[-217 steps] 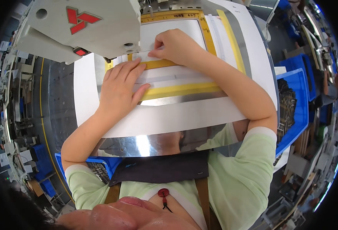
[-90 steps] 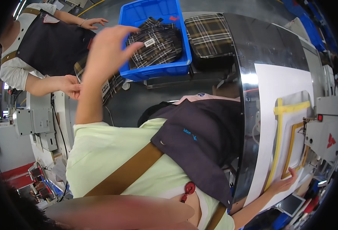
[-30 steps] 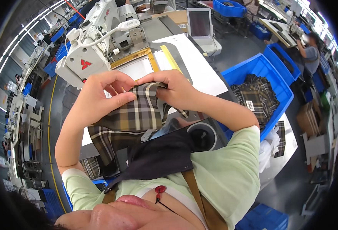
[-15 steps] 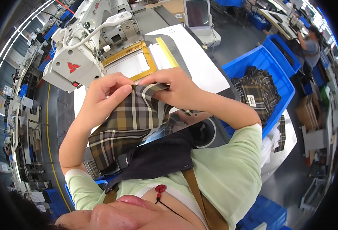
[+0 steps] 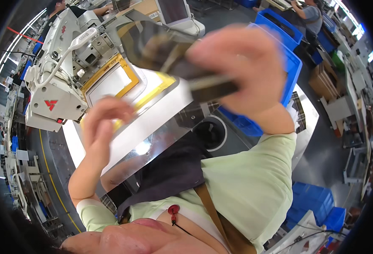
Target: Placing fabric panels into an automated sewing machine jig for stitching and removing them after completion.
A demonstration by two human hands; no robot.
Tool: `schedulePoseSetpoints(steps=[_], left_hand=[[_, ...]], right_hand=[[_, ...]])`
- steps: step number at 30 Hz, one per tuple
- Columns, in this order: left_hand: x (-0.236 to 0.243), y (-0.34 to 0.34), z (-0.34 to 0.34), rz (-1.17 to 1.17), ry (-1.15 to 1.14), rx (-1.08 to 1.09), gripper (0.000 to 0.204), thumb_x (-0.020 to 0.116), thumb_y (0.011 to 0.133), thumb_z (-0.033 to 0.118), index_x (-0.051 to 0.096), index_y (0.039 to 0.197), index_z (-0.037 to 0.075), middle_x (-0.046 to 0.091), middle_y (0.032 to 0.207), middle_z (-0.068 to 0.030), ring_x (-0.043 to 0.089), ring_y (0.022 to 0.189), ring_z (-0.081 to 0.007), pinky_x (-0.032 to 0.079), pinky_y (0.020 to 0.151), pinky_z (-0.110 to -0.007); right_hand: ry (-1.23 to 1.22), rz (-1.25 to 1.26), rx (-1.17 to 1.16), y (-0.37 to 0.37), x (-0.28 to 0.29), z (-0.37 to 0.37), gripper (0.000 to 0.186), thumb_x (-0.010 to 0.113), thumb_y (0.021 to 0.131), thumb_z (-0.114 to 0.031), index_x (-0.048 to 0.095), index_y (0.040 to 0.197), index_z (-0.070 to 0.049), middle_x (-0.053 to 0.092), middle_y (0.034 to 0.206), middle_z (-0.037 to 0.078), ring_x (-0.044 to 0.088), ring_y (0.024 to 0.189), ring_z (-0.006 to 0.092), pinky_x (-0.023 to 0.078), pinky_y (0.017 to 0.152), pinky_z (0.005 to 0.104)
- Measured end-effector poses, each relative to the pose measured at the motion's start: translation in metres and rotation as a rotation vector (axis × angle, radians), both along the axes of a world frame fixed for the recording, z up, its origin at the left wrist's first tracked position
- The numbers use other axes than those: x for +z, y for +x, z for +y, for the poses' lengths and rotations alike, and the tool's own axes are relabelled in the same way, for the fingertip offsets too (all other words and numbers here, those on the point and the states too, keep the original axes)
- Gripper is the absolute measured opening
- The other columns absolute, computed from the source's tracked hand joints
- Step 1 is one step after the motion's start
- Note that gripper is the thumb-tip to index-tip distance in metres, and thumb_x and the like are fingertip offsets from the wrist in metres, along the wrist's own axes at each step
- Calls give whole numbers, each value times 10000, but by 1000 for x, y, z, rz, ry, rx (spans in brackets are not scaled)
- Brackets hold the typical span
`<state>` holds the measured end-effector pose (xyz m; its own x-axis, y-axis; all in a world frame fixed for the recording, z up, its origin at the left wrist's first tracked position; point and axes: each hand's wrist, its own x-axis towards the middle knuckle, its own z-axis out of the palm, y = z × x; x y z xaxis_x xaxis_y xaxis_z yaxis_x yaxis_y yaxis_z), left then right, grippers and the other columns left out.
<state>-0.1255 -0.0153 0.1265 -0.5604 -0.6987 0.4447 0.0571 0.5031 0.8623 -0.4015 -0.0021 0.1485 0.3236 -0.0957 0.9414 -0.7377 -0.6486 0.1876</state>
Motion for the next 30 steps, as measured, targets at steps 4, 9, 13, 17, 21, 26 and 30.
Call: schedulePoseSetpoints(steps=[4,9,13,17,21,26,30], left_hand=[[-37,-43,-12,192,703,-156,279,535,946,264,561,1034,1,605,983,-67,602,963,-164,469,889,-308],[-69,-41,-34,-76,818,-82,138,571,921,144,549,979,20,584,943,-30,595,948,-112,481,887,-260],[-77,-43,-35,-92,794,-30,148,634,867,98,553,964,19,571,875,9,549,795,-39,462,710,-191],[-73,-46,-39,-116,824,-28,142,646,848,72,546,938,27,566,862,11,539,765,-27,449,675,-185],[-71,-46,-41,-141,894,-25,170,632,836,0,543,979,21,598,916,-36,625,845,-137,489,827,-250],[-74,-47,-35,-65,706,11,343,682,793,-7,522,1094,32,564,1073,-68,594,994,-185,486,862,-299],[-73,-47,-37,-313,-406,247,572,763,675,25,518,1186,100,501,1263,-109,499,1189,-280,440,940,-396]], right_hand=[[38,147,66,30,-78,-17,216,657,693,-136,665,902,-80,617,893,24,609,754,176,496,601,262],[209,85,110,35,-125,-16,245,644,668,-124,659,909,-89,605,873,21,606,742,171,481,565,261],[250,64,161,32,-129,-20,215,655,631,-85,652,846,-75,619,838,42,611,677,191,500,545,270],[252,-1,194,30,-134,-25,235,691,595,-74,649,826,-78,621,832,47,612,663,199,503,546,276],[263,-21,189,27,-137,-25,263,718,579,-73,646,832,-79,622,841,48,612,663,203,498,542,276],[335,-64,223,15,-131,-29,303,744,572,-82,646,859,-80,626,867,51,613,669,210,488,543,279],[353,-63,199,10,-123,-26,303,740,572,-81,647,860,-81,628,860,54,613,669,213,488,545,286]])
